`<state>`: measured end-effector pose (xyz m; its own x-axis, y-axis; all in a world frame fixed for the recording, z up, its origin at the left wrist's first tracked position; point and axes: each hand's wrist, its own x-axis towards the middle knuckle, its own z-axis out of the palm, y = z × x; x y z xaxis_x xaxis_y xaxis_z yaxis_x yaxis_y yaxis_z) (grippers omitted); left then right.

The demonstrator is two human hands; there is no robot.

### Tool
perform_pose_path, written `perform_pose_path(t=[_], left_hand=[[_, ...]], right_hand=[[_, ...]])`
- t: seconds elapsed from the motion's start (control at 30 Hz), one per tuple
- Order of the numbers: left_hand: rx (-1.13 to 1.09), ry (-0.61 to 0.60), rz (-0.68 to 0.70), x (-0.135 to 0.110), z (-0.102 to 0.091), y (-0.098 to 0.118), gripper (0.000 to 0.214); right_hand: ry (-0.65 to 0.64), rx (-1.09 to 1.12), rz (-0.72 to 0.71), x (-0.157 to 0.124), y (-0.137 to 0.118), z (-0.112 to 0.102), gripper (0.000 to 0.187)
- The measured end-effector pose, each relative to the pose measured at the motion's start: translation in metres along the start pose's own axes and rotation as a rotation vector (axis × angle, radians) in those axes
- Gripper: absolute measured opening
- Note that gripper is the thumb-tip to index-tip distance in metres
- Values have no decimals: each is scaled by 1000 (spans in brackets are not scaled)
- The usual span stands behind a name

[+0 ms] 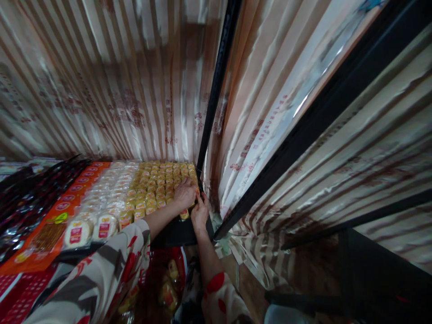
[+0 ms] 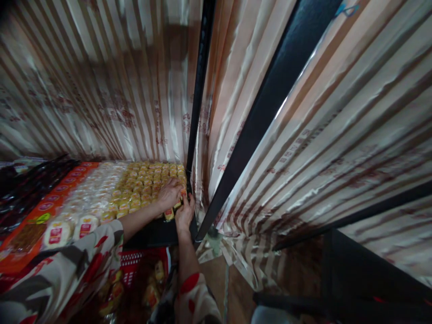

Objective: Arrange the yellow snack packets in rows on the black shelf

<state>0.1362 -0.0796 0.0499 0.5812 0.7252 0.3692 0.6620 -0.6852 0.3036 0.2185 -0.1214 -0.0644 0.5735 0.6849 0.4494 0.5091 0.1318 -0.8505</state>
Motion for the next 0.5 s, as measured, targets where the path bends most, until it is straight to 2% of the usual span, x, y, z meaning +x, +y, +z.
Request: perform_pose_path(t=[0.07,0.13,0.27,0.4,0.5], left_hand=[[-80,60,3,-20,-6,6,23],[-191,100,25,-52,-11,10,28],[-390,56,7,-141,-15,7,34],[-511,-139,-244,-231,-10,-16,32],[-521,-260,-519,-279,-2,-41,26]], right_hand=[[-7,-23,-20,0,-1,-2,47],[-26,-61,-35,-1,-4,-5,47],[-25,-111,-62,0,-12,-7,46],[-62,-164,-98,-1,-27,-9,43],[-21,-208,-75,-16,-52,-14,41]])
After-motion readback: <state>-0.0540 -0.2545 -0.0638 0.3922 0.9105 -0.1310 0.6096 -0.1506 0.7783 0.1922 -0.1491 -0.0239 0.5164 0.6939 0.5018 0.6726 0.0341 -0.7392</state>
